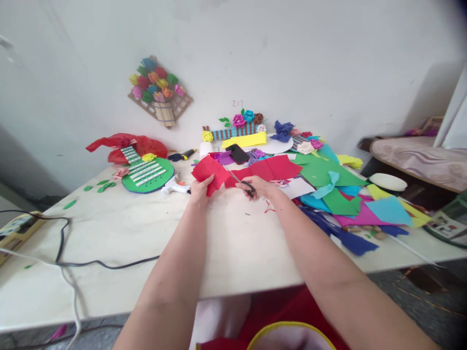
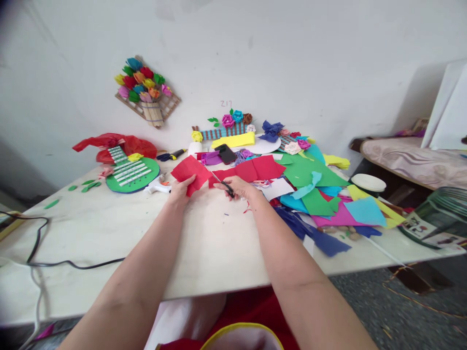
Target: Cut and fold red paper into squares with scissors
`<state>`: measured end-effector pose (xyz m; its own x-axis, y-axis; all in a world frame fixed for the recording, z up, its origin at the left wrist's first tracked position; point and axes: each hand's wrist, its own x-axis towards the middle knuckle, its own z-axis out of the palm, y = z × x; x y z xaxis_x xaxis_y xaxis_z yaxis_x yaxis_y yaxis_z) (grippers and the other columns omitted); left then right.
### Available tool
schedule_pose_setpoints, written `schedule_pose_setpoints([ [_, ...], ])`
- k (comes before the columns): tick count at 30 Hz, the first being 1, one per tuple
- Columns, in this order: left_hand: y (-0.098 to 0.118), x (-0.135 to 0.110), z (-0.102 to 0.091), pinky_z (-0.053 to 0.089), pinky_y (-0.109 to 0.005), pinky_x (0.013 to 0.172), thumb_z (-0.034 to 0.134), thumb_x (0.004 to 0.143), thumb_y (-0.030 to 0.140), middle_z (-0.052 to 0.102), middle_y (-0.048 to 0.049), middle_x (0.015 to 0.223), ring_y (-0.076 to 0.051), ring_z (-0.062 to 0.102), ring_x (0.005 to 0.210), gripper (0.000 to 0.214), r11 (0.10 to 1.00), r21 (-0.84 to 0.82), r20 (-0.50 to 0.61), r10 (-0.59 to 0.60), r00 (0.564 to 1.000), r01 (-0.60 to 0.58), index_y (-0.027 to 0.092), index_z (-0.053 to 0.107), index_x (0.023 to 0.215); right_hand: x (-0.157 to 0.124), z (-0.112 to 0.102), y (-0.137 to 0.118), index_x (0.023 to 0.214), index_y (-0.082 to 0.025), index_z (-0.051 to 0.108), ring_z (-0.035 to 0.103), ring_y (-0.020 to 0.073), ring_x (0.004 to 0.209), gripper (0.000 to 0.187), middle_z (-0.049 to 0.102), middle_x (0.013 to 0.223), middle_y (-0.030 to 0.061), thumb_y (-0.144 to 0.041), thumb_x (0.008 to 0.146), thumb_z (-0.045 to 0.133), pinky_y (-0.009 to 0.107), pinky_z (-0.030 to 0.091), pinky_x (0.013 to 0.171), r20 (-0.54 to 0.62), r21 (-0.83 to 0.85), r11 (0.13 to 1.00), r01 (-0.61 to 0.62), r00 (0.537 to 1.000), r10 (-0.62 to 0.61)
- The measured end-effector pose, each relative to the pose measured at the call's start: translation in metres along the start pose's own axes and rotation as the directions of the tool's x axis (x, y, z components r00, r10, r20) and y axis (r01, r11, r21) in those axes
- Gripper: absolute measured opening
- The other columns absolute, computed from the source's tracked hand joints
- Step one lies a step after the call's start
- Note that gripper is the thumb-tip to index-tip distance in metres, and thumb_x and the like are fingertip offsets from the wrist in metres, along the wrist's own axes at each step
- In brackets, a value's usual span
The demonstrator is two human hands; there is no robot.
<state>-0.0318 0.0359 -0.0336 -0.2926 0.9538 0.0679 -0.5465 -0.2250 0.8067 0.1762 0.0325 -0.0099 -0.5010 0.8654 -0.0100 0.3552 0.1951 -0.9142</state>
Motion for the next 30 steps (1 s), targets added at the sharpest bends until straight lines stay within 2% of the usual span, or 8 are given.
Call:
schedule_pose_setpoints([
  [13,0.0,-0.0008,0.0017,0.054,-0.03,0.064,0.078,0.05,0.009,0.069,-0.0112,0.08,-0.02,0.065,0.067,0.033,1.0,0.001,-0.011,-0.012,1.0,0.012,0.008,0.064,0.081,-0.0007,0.0045,-0.0036,0.063,-0.017,0.046,0.047,0.0056,0.037,0.043,0.051,0.05,-0.0044,-0.055,0.068,0.063,0.016,0.028,0.03,-0.037,-0.032,0.999,-0.016,0.999,0.015],
  [21,-0.0005,0.001,0.0003,0.055,-0.03,0.066,0.078,0.05,0.009,0.068,-0.0101,0.077,-0.02,0.066,0.068,0.033,1.0,0.0,-0.021,-0.024,0.999,0.024,0.008,0.064,0.08,-0.0051,0.0046,-0.0082,0.064,-0.016,0.046,0.039,0.0038,0.032,0.043,0.048,0.045,-0.0056,-0.056,0.065,0.063,0.017,0.021,0.031,-0.057,-0.05,0.998,-0.03,0.998,0.027],
  [30,0.002,-0.0013,0.0014,0.055,-0.03,0.064,0.078,0.05,0.01,0.069,-0.011,0.078,-0.021,0.066,0.068,0.033,1.0,0.016,-0.031,-0.025,0.999,0.025,0.008,0.064,0.08,-0.001,0.0066,-0.0081,0.068,-0.014,0.053,0.038,0.004,0.034,0.039,0.043,0.041,-0.0075,-0.049,0.061,0.069,0.017,0.027,0.033,-0.08,0.023,1.0,-0.003,0.997,0.005],
])
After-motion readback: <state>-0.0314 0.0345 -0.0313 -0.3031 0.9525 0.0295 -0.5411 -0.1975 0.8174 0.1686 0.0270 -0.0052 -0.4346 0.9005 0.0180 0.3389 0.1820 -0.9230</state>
